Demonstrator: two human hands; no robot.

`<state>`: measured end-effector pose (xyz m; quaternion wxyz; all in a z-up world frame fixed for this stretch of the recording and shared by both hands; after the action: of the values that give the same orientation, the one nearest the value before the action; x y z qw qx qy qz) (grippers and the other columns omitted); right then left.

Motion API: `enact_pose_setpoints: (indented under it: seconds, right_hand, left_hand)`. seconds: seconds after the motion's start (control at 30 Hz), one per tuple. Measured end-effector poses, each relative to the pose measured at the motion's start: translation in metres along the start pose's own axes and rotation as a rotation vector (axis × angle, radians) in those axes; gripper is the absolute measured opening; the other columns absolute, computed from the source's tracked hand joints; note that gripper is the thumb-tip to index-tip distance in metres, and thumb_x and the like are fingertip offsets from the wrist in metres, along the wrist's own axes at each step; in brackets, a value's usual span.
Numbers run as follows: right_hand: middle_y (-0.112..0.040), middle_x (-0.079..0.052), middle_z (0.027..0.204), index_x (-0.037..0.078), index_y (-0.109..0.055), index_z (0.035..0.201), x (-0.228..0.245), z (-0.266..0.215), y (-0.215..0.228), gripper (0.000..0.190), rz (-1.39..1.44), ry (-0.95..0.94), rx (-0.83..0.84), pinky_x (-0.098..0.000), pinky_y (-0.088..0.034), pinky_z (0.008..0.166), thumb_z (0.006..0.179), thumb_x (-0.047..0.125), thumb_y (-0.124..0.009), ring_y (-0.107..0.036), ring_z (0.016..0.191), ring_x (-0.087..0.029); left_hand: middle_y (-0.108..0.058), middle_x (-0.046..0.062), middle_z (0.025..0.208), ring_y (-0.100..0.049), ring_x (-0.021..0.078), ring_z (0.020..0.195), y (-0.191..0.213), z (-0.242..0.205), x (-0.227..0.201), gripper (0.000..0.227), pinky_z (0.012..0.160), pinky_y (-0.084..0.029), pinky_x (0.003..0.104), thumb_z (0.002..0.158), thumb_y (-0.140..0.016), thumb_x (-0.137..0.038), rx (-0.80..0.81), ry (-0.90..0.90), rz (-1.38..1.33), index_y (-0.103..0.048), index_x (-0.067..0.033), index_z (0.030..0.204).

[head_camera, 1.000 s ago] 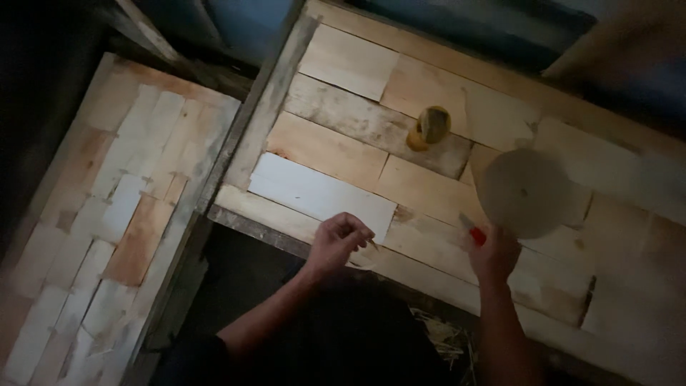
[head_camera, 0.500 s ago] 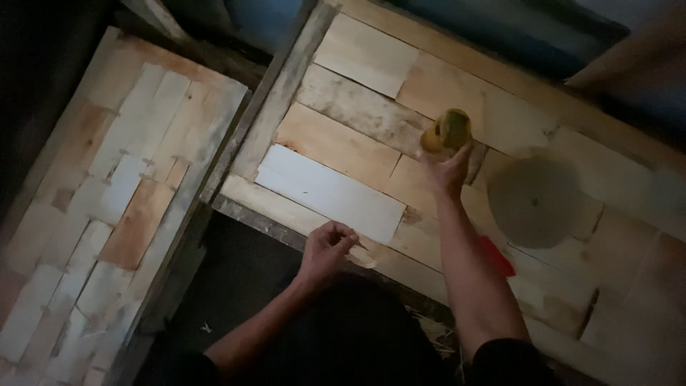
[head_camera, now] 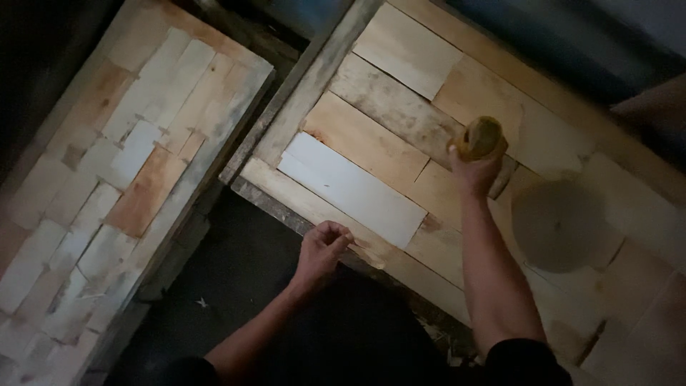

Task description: Repairing a wooden surface by applying and trimming wood veneer strips.

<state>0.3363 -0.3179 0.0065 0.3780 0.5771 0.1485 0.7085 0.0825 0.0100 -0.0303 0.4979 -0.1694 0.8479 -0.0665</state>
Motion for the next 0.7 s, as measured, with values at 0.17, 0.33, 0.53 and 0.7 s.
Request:
enact_pose_setpoints:
  seconds: [0.17,0.33,0.53,0.7]
  right_hand:
    - [-0.061,-0.014,0.135,0.010,-0.045,0.141,0.050,-0.019,-0.053,0.077,0.022,0.139,0.125,-0.0403,-0.055,0.107,0.084,0.027,-0.095,-0.064,0.123,-0.028]
    - [-0.059,-0.015,0.133,0.008,-0.041,0.143,0.134,-0.049,-0.103,0.079,0.256,0.167,0.295,-0.0404,-0.055,0.104,0.083,0.024,-0.090,-0.064,0.120,-0.027]
    - [-0.065,-0.018,0.129,0.009,-0.043,0.139,0.177,-0.066,-0.166,0.080,0.213,0.232,0.348,-0.0443,-0.055,0.100,0.076,0.022,-0.091,-0.066,0.120,-0.036]
    - [-0.063,-0.019,0.131,0.008,-0.038,0.142,0.183,-0.071,-0.191,0.081,0.199,0.233,0.394,-0.0463,-0.053,0.101,0.080,0.022,-0.088,-0.065,0.119,-0.038]
  left_hand:
    - [-0.070,0.001,0.085,-0.063,0.0077,0.076,0.000,0.007,0.015,0.006,0.070,-0.052,0.025,0.095,-0.071,-0.006,-0.004,-0.080,-0.031,-0.068,-0.0020,0.094]
    - [-0.068,0.000,0.079,-0.063,0.0093,0.069,-0.005,0.010,0.016,0.005,0.064,-0.054,0.026,0.091,-0.072,-0.006,-0.028,0.025,-0.040,-0.068,-0.0030,0.092]
    - [-0.070,0.000,0.085,-0.064,0.0074,0.076,0.003,0.009,0.016,0.004,0.069,-0.052,0.023,0.094,-0.071,-0.005,-0.016,-0.107,-0.075,-0.068,-0.0017,0.094]
    - [-0.069,-0.001,0.086,-0.064,0.0072,0.078,0.020,0.002,0.006,0.008,0.071,-0.053,0.024,0.094,-0.072,-0.007,-0.113,-0.033,-0.077,-0.065,-0.0032,0.096]
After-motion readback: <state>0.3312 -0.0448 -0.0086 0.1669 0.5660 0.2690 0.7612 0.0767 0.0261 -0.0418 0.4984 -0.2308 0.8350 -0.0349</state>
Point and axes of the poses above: each hand's wrist, its own z-axis towards the middle knuckle, its own y-axis out of the back of the hand, x = y × z, the point moved 9 cm from there along z, towards the middle knuckle
